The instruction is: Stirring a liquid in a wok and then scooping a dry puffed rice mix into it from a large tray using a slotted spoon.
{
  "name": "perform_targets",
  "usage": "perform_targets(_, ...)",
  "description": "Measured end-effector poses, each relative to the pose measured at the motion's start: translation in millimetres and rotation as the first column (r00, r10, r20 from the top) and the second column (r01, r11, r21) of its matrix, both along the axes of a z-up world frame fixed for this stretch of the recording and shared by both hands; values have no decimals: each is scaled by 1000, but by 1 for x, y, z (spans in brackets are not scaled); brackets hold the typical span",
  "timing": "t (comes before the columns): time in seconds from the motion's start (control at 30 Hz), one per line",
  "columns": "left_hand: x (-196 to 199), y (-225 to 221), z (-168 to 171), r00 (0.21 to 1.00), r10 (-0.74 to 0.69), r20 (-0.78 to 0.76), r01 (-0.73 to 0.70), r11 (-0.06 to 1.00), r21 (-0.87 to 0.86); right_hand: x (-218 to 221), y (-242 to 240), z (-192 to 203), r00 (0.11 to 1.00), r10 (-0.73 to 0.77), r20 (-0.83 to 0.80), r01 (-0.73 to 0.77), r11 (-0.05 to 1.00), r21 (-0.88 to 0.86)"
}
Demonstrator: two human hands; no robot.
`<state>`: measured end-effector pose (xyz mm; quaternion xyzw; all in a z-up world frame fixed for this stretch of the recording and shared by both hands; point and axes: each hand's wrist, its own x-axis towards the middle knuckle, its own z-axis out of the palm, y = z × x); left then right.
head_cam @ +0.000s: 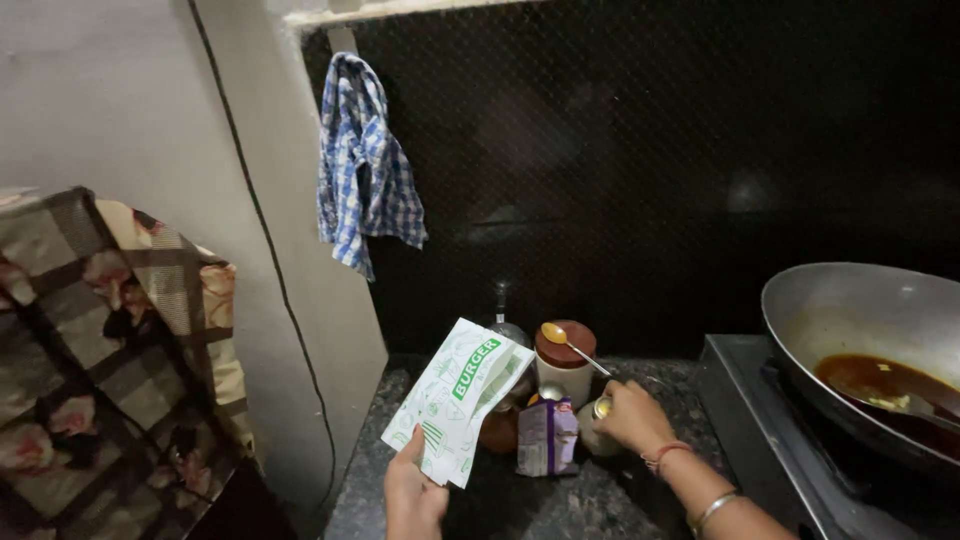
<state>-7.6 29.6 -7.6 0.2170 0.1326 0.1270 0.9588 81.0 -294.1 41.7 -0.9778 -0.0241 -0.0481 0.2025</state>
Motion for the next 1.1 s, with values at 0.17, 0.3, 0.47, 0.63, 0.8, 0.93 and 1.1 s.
perform_targets(0.17, 4, 10, -7, 1000, 4, -22, -4, 1000, -7, 33, -1, -16, 998, 60, 16, -60, 998, -7)
perform_targets(0.3, 3, 9, 1, 997, 6, -75, -8, 1000, -21, -26, 27, 55, 995, 36, -91, -49, 988, -146)
perform_targets(0.47, 8, -8, 5, 998, -62, -23, 61, 996, -60, -47, 67, 55, 990, 141, 23, -129, 951, -281)
perform_targets(0.63, 9, -38, 11, 976, -204, -74, 175, 942, -287, -23, 75, 8, 938, 297, 177, -238, 926, -293)
perform_targets(0.8, 25, -48, -3, 971, -235, -39, 218, 942, -255, 2, 71, -15, 912, 332, 241, -247, 913, -324)
perform_targets(0.93, 40, -46, -11, 963, -255, 91, 264, 958, -115, 7, 74, -8, 899, 350, 264, -273, 918, -288)
perform_targets(1.1, 59, -49, -15, 992, -117, -56, 98, 957, -274, 25, 75, -21, 899, 356, 255, -312, 929, -197)
